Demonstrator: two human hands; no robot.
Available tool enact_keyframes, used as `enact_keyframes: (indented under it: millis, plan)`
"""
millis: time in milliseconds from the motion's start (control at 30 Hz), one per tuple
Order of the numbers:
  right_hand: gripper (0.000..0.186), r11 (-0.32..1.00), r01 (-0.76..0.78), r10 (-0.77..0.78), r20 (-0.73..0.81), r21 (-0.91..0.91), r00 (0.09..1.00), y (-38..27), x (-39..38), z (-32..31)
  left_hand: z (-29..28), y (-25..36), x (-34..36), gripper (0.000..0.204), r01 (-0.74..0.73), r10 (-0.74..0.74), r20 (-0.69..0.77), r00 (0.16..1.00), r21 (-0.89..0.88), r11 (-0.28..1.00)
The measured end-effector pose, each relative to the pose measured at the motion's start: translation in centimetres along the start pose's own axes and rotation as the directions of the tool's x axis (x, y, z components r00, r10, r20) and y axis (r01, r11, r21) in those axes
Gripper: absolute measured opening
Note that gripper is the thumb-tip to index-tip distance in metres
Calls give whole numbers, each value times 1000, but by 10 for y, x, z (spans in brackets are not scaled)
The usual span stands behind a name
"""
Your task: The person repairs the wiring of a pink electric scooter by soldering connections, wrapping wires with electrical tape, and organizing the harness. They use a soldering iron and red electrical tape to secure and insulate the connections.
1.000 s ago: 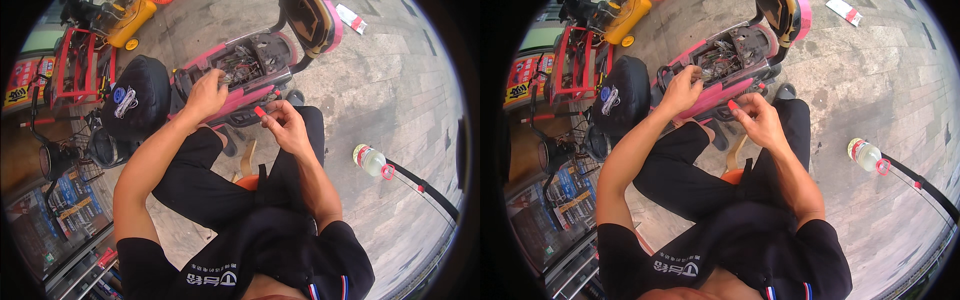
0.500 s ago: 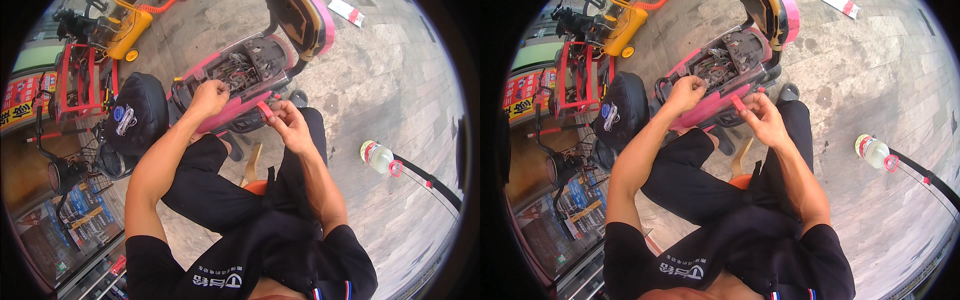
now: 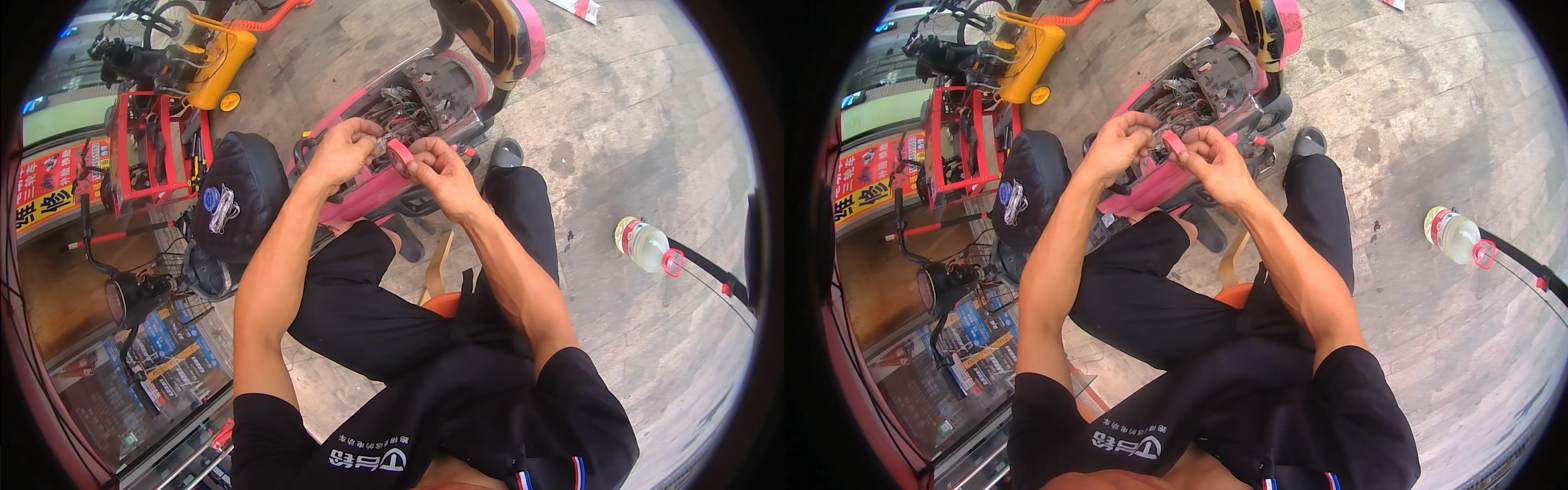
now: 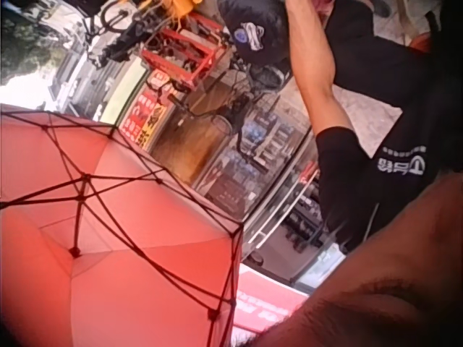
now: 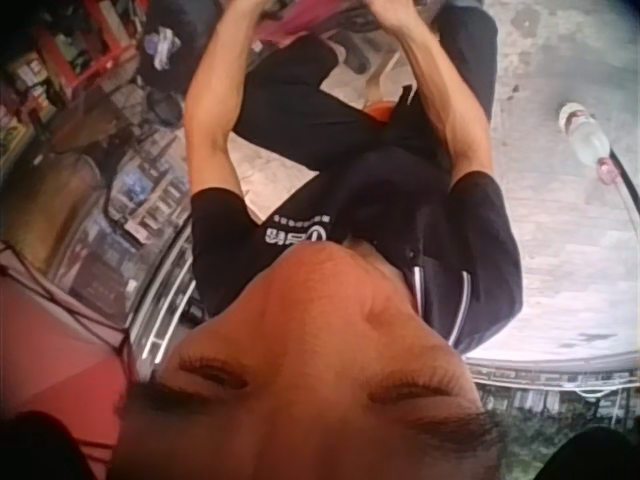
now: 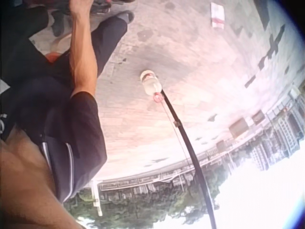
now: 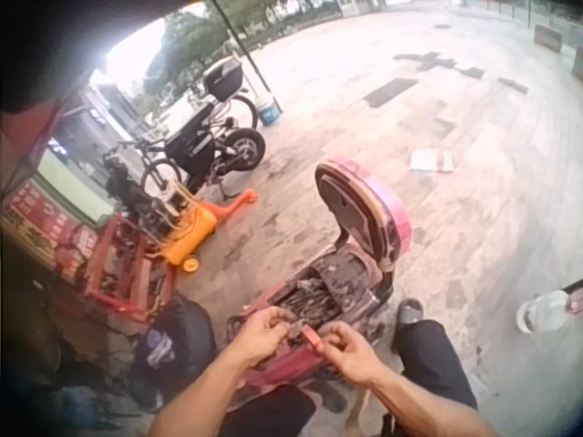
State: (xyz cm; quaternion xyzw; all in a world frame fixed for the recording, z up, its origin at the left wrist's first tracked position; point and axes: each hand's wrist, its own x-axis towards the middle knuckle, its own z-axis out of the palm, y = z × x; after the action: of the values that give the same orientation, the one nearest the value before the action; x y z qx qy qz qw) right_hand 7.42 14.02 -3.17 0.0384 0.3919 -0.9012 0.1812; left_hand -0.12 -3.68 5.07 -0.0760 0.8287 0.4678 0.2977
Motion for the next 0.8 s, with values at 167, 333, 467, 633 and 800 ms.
enact_keyframes:
  millis: [167, 333, 467, 633, 800]
  plan:
    - [21, 1000, 2, -2, 28, 9, 1000, 6, 7, 5, -4, -6, -1, 27, -46, 45, 25, 999, 40, 998]
    - [24, 999, -45, 45, 49, -1, 998, 4, 14, -2, -6, -14, 0, 27, -92, 90, 37, 995, 77, 993]
    - [25, 993, -114, 113, 43, 25, 993, 1, 19, -7, -7, -18, 1, 28, -117, 114, 41, 993, 88, 989]
    - [23, 986, -137, 135, 27, 100, 991, -1, 22, -7, -8, -21, 1, 27, -139, 136, 32, 990, 104, 985]
    - [26, 983, -169, 169, 1, 67, 986, -3, 25, -4, -9, -20, -1, 28, -183, 177, 61, 982, 128, 975]
